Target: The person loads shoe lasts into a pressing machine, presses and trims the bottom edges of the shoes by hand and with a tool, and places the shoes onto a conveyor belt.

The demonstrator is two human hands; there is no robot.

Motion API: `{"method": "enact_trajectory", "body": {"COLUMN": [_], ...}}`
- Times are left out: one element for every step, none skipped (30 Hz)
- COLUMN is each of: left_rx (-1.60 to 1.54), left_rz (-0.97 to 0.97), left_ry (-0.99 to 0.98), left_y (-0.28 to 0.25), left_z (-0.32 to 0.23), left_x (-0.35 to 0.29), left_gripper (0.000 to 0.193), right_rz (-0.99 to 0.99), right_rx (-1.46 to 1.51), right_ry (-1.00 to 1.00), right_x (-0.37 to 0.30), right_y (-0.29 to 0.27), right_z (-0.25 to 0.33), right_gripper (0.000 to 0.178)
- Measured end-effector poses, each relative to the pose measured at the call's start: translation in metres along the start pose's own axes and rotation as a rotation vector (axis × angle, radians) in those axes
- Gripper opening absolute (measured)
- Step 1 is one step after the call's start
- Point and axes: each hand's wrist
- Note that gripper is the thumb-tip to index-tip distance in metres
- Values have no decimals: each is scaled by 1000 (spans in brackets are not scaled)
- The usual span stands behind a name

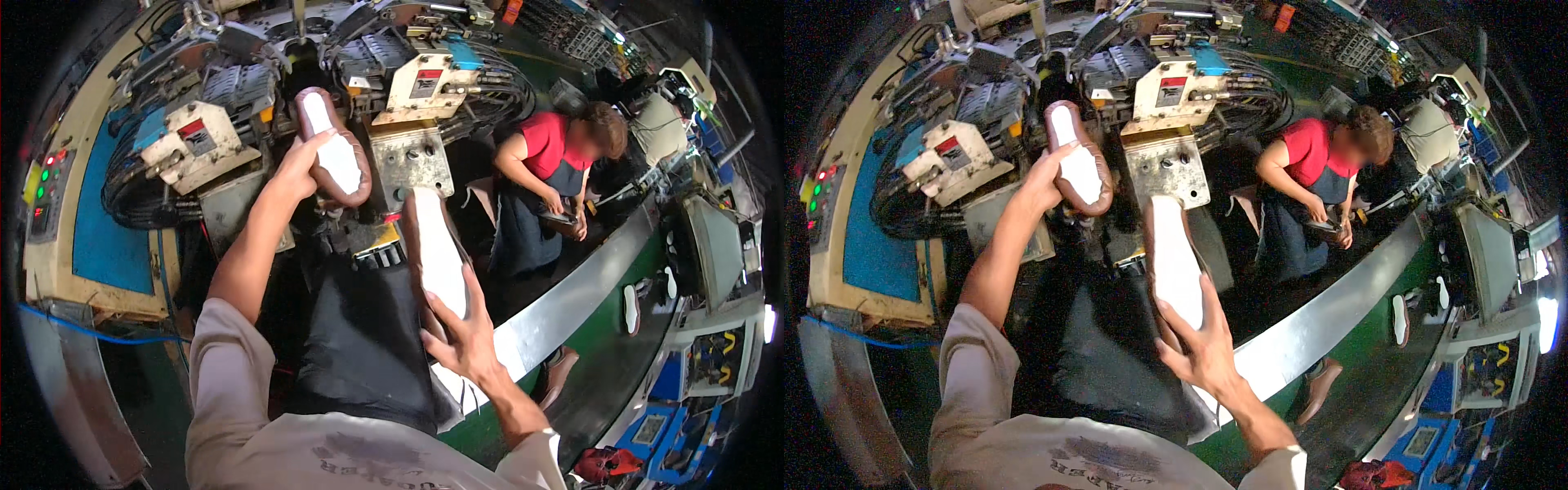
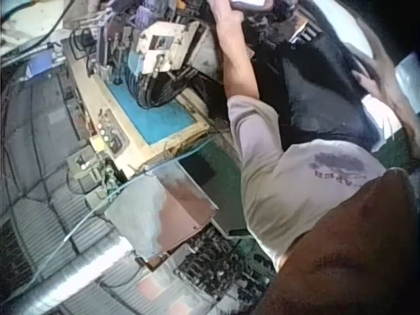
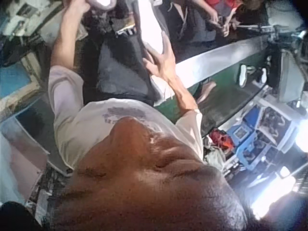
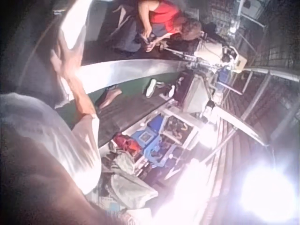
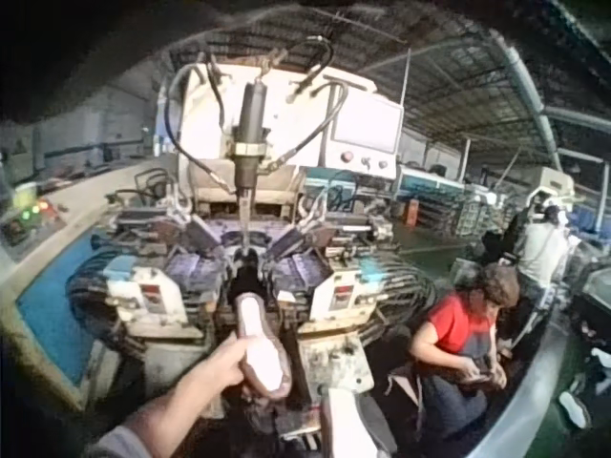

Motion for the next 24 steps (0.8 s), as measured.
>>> {"method": "enact_trajectory", "body": {"left_rx": [59, 11, -31, 6, -3, 20, -120, -91, -126, -290, -368, -347, -328, -328, -365, -404, -407, -465, -523, -490, -492, -481, -447, -414], "left_rz": [6, -7, 106, 130, 110, 2, 114, 124, 423, 357, 304, 238, 185, 171, 113, 60, 63, 22, -16, 41, 52, -13, -62, -96], "left_ry": [28, 57, 51, 49, 47, 41, 81, 5, -25, -58, -59, -70, -88, -79, -78, -83, -82, -125, -169, -165, -163, -180, -175, -176], "left_y": [6, 12, -10, -14, -24, -45, -77, -96, -95, -94, -102, -120, -138, -156, -172, -181, -182, -182, -181, -181, -183, -185, -177, -167], "left_z": [-1, -4, -8, -15, -14, -13, 2, 10, 7, 16, 23, 34, 50, 64, 80, 89, 92, 94, 96, 96, 101, 105, 101, 97], "left_x": [-5, -23, -34, -67, -94, -122, -147, -169, -195, -223, -242, -259, -267, -279, -288, -297, -305, -312, -318, -325, -330, -335, -343, -347], "left_gripper": [56, 50, 48, 49, 50, 50, 53, 89, 106, 120, 121, 120, 118, 118, 107, 97, 97, 96, 94, 89, 89, 86, 82, 78], "right_rz": [-10, -3, 9, -4, -13, -11, -11, -5, 3, -25, -50, -55, -71, -68, -67, -66, -82, -100, -105, -101, -99, -81, -62, -66], "right_rx": [-5, -23, -27, -38, -45, -12, 14, -3, -25, -21, -11, 4, -28, -40, -55, -54, -52, -53, -60, -47, -35, -18, 39, 50], "right_ry": [-103, -129, -171, -205, -252, -278, -307, -300, -266, -274, -284, -275, -253, -241, -229, -232, -226, -219, -220, -222, -225, -224, -197, -184], "right_x": [26, 53, 83, 110, 135, 160, 183, 201, 215, 226, 235, 240, 241, 240, 238, 236, 233, 229, 225, 221, 218, 219, 221, 225], "right_y": [2, 3, 9, 19, 29, 45, 57, 71, 84, 97, 114, 130, 140, 146, 151, 154, 156, 156, 157, 157, 156, 156, 160, 158], "right_z": [2, 6, 12, 13, 15, 19, 25, 26, 24, 23, 22, 21, 21, 25, 28, 29, 29, 28, 27, 26, 25, 25, 27, 28], "right_gripper": [68, 70, 73, 74, 76, 74, 73, 73, 73, 74, 74, 75, 76, 75, 75, 75, 75, 74, 74, 74, 74, 73, 76, 76]}}
Point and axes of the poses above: each hand's wrist, its own x-axis towards the middle knuckle, its own y-axis out of the palm, z = x × y, and after that the axes turned 7 degrees about -z, right-handed
